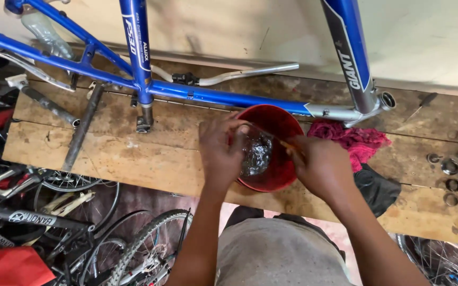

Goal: Cleaning small bicycle components in a bowl of degreaser using a brush and wiping them dry with a cloth.

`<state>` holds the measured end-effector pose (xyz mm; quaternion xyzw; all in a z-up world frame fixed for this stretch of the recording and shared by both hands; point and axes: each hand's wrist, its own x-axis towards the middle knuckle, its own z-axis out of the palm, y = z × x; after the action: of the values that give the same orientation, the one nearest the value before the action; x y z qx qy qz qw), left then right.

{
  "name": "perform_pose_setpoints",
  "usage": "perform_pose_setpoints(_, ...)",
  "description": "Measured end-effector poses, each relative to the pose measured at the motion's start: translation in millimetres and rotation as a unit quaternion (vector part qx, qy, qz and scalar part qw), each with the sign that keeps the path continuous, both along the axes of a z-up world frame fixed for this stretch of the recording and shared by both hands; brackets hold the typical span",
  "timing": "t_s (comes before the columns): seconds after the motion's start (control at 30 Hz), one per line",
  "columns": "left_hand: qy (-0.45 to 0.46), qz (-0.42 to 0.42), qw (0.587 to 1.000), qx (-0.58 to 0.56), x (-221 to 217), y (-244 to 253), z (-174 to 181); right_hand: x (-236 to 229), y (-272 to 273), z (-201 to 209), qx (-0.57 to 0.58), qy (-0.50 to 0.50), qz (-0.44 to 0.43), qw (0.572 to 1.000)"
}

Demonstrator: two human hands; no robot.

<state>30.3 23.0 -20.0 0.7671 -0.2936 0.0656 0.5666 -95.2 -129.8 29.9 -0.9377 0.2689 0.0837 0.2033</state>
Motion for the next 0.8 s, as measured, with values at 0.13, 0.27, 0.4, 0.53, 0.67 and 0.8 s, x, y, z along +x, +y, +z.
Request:
perform_pose_setpoints(0.13,0.019,0.028,0.999,0.002,10,12,-10,2,-1,-2,0.016,0.011,-0.031,0.999)
perform_pose_setpoints(0.27,0.031,0.067,0.997,0.001,16,19,-18,5,7,5,0.103,-0.059,-0.041,0.992)
perform_pose_setpoints(0.4,-0.05,0.085,0.995,0.029,16,17,-1,-4,-2,22,0.165,-0.12,-0.109,0.973)
perform_pose_setpoints(0.53,-0.063,0.089,0.994,0.03,7,8,8,-23,-41,-3,0.123,-0.119,-0.137,0.976)
perform_pose_setpoints(0.67,-0.067,0.066,0.995,0.018,-13,-11,21,-34,-48,-5,0.152,-0.119,-0.149,0.97)
perform_pose_setpoints(0.8,0.015,0.021,0.999,-0.045,-39,-33,41,-45,-47,1,0.176,-0.134,-0.136,0.966)
